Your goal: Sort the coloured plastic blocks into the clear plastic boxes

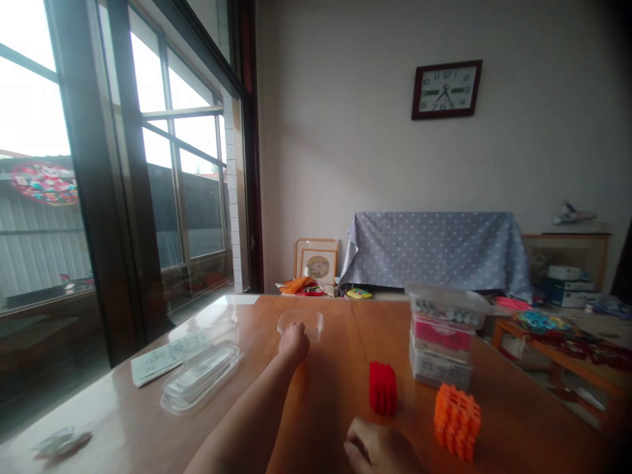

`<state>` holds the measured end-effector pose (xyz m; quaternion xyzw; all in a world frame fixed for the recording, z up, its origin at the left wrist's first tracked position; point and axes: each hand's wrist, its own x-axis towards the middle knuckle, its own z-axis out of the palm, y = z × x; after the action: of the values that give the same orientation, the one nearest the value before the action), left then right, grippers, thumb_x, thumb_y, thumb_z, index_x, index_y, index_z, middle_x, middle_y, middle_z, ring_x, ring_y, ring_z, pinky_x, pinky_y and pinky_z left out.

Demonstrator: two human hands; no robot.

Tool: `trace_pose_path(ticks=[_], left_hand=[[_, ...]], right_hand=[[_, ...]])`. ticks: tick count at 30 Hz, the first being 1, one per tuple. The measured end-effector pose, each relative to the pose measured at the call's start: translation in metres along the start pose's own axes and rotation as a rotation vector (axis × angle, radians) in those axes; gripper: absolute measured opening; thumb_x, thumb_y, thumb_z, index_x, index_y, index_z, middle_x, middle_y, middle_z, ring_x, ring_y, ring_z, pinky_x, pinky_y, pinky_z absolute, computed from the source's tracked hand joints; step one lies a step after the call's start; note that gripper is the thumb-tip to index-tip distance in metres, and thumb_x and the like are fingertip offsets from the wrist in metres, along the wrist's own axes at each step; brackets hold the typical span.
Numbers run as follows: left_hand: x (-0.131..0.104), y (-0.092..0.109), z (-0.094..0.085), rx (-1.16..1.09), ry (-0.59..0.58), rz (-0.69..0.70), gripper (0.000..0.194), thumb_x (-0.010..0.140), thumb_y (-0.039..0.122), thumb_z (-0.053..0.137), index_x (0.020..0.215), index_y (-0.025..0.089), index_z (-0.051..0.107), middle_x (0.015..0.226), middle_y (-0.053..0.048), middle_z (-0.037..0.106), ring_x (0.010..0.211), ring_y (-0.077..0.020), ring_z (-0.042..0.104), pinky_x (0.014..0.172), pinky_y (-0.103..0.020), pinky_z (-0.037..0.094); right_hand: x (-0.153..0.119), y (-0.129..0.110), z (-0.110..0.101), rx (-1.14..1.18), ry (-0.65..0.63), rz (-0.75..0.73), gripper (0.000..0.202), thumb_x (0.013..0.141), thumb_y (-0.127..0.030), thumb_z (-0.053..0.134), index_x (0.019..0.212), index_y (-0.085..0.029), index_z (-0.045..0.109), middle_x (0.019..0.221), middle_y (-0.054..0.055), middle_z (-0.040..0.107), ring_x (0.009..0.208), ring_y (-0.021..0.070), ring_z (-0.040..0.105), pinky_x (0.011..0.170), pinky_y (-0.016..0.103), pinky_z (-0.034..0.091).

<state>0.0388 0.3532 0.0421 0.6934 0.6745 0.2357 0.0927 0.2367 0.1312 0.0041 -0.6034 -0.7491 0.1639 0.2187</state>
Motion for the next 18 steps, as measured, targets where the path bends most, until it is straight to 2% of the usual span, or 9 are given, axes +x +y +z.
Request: trace_pose_path(ticks=[3, 6, 10, 12, 15, 18], left_hand=[[-0.023, 0.0, -0.007, 0.027, -0.006, 0.014, 0.022, 0.091, 0.024, 0.046, 0.102, 0.022, 0.066, 0.12, -0.012, 0.065, 0.099, -0.0266, 0.066, 0.08, -0.036, 0.048], [-0.056, -0.003, -0.016, 0.055, -0.015, 0.062, 0.02, 0.092, 0.028, 0.047, 0.097, 0.023, 0.066, 0.114, -0.01, 0.067, 0.093, -0.0253, 0.066, 0.077, -0.034, 0.047], [-0.099, -0.008, -0.03, 0.07, -0.022, 0.131, 0.02, 0.092, 0.031, 0.05, 0.101, 0.025, 0.066, 0.113, -0.008, 0.067, 0.097, -0.0238, 0.065, 0.082, -0.032, 0.046], [-0.116, -0.008, -0.036, 0.048, 0.022, 0.166, 0.023, 0.091, 0.03, 0.052, 0.109, 0.025, 0.065, 0.118, -0.007, 0.065, 0.102, -0.023, 0.064, 0.087, -0.031, 0.045], [-0.137, 0.0, -0.038, -0.087, 0.11, 0.216, 0.027, 0.09, 0.032, 0.054, 0.114, 0.025, 0.064, 0.121, -0.008, 0.063, 0.102, -0.0227, 0.063, 0.089, -0.031, 0.045], [-0.157, 0.021, -0.029, -0.387, 0.102, 0.22, 0.025, 0.09, 0.035, 0.054, 0.105, 0.02, 0.066, 0.109, -0.008, 0.068, 0.09, -0.0203, 0.064, 0.083, -0.03, 0.047]], right_hand=[[-0.006, -0.007, -0.01, 0.022, 0.032, -0.043, 0.016, 0.087, -0.031, 0.052, 0.08, -0.025, 0.065, 0.073, -0.002, 0.071, 0.066, 0.0138, 0.063, 0.058, 0.023, 0.031], [-0.011, -0.011, -0.015, 0.068, 0.072, -0.05, 0.019, 0.09, -0.033, 0.05, 0.08, -0.025, 0.064, 0.072, -0.003, 0.069, 0.066, 0.013, 0.063, 0.058, 0.022, 0.032], [-0.016, -0.015, -0.018, 0.116, 0.145, -0.096, 0.021, 0.092, -0.035, 0.05, 0.082, -0.024, 0.064, 0.07, -0.003, 0.068, 0.065, 0.0126, 0.061, 0.06, 0.022, 0.034], [-0.018, -0.018, -0.022, 0.138, 0.184, -0.124, 0.025, 0.094, -0.038, 0.049, 0.082, -0.023, 0.065, 0.069, -0.003, 0.066, 0.064, 0.0124, 0.06, 0.061, 0.022, 0.035], [-0.022, -0.022, -0.029, 0.211, 0.266, -0.149, 0.031, 0.097, -0.042, 0.046, 0.081, -0.023, 0.064, 0.066, -0.003, 0.063, 0.062, 0.0128, 0.059, 0.061, 0.023, 0.038], [-0.022, -0.02, -0.034, 0.353, 0.465, -0.131, 0.034, 0.099, -0.045, 0.043, 0.087, -0.023, 0.065, 0.077, 0.001, 0.068, 0.073, 0.0163, 0.063, 0.07, 0.025, 0.045]])
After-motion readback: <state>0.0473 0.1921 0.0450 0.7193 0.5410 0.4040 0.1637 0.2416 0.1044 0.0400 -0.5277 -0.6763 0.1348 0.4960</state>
